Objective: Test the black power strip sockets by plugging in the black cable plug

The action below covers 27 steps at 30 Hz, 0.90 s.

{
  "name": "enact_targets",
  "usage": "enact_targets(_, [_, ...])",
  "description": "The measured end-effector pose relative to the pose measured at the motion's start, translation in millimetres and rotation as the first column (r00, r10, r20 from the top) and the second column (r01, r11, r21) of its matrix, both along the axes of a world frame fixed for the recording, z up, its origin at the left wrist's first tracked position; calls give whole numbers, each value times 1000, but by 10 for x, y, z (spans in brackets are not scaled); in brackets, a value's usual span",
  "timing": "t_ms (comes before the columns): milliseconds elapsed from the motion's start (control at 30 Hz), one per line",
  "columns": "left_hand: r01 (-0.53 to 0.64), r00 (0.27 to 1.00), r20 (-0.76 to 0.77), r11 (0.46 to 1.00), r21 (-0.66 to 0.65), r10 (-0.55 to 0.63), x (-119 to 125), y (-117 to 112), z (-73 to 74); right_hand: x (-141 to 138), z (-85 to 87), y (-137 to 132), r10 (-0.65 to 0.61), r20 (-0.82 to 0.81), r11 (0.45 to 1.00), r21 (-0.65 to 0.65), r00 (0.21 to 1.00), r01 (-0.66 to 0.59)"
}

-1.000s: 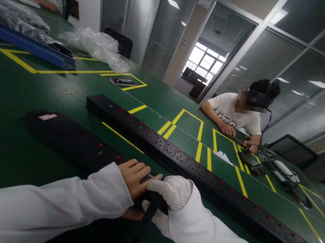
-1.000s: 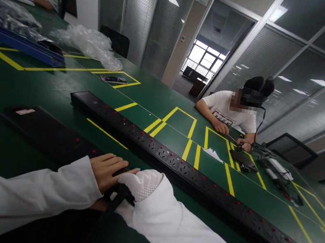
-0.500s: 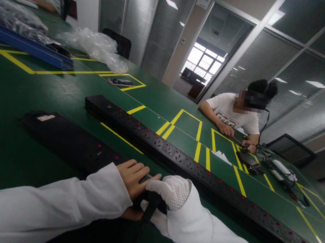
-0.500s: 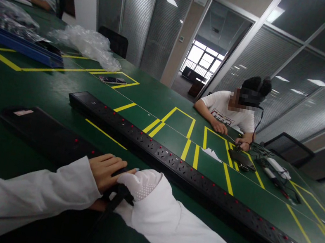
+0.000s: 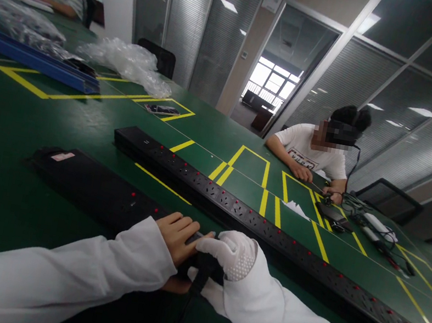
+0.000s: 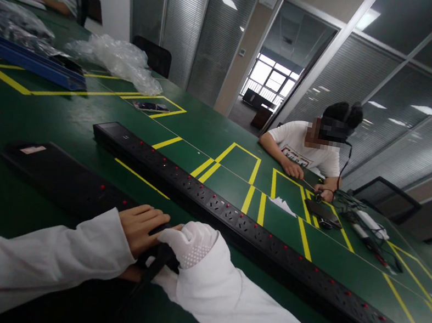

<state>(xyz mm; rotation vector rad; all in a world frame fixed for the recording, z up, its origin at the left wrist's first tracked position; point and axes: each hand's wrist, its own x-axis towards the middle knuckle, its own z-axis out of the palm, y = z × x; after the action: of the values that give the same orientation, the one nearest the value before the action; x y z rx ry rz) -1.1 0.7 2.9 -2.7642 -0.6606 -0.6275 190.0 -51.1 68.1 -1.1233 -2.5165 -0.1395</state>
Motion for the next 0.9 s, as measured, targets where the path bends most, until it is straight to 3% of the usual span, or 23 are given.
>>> enact_targets(167, [5,1000,4,999,34,-5,2,16,-31,-22,45,-34,-28,-80,999,-41,996,25])
enact_targets(300, [-20,1000,-7,999,33,21,5,12,-34,-39,70,-29,-18,-39,1000,-20,999,18])
enact_targets(700, [-30,1000,5,992,124,29,16,26,-35,-15,-49,24,-98,11,989,-112,995,98])
enact_targets(900, [-26,999,-19,998,57,27,9,10,-10,-15,-47,-1,-121,-34,984,-133,992,116])
